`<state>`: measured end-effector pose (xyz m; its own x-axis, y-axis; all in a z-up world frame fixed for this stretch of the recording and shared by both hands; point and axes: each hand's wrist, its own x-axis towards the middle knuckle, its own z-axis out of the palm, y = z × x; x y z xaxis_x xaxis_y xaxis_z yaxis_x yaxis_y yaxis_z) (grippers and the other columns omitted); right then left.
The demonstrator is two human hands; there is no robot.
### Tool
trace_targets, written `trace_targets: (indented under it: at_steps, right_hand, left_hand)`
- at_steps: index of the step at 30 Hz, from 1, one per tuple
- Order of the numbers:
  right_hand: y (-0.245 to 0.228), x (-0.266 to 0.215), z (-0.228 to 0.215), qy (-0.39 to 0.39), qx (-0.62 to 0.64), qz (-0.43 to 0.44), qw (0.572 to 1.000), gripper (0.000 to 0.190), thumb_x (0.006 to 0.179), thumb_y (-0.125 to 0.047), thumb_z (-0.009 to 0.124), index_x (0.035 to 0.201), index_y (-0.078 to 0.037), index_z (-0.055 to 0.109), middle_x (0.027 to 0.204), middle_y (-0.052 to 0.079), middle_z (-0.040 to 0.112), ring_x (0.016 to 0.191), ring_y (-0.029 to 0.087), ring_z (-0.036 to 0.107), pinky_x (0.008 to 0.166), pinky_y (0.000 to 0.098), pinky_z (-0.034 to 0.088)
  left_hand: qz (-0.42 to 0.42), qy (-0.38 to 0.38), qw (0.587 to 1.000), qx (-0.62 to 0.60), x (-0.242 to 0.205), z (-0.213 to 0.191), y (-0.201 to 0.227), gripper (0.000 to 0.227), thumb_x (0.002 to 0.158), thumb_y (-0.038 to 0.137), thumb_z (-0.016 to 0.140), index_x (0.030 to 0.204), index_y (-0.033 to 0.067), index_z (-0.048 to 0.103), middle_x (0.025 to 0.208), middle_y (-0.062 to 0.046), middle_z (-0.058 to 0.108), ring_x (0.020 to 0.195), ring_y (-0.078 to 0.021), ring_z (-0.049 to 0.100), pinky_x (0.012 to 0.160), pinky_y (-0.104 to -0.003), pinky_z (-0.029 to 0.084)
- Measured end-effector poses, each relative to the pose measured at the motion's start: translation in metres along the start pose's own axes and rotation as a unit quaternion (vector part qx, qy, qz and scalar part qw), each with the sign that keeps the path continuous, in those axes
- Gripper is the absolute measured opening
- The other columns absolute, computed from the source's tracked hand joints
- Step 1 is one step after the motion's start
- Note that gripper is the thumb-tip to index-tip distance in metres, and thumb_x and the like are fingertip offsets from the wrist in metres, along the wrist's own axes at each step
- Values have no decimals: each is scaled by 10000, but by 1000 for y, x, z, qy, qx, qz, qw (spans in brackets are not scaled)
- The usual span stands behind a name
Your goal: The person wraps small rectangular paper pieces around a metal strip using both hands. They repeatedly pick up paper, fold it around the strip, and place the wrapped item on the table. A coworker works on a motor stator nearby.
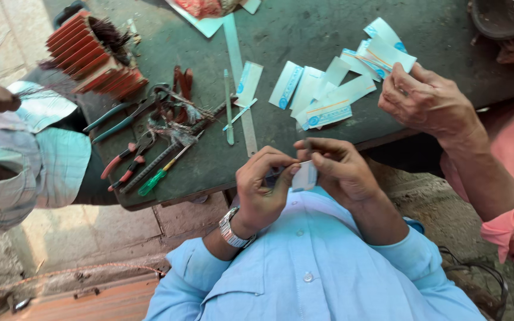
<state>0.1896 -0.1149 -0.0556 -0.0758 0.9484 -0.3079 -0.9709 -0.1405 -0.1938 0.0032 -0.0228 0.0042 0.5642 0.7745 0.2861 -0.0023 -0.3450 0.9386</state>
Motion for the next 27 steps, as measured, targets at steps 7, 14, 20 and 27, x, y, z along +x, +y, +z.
trace_targets:
  at_steps: [7,14,20,27]
  right_hand:
    - [-44,-29,23,57,-418,-216,881,258,1041,2,649,1287,74,630,954,61,663,820,120,613,780,284,527]
    - [-41,-20,35,35,-534,-134,834,270,918,47,762,1153,4,638,1031,29,671,950,71,619,838,245,531]
    - [-54,-24,42,41,-521,-108,846,286,862,-7,761,1113,-28,627,1004,7,696,938,57,643,832,249,547]
    - [-72,-27,50,-31,-681,-129,721,237,816,-69,759,1025,-39,653,842,11,678,754,57,640,683,263,544]
  left_hand:
    - [-25,-19,999,-21,11,-20,2,83,962,-74,691,1001,-21,640,949,-98,659,880,-153,670,814,-280,563]
    - [-105,-127,978,-125,29,7,0,213,908,-62,730,1089,-28,624,1030,-80,616,913,-121,672,821,-250,584]
    - [-140,-135,978,-75,35,13,2,204,834,-17,816,988,6,685,907,-49,716,822,-91,701,751,-241,586]
    - [-100,-245,963,53,59,10,11,215,725,-39,793,925,34,757,845,-54,776,705,-97,722,638,-248,561]
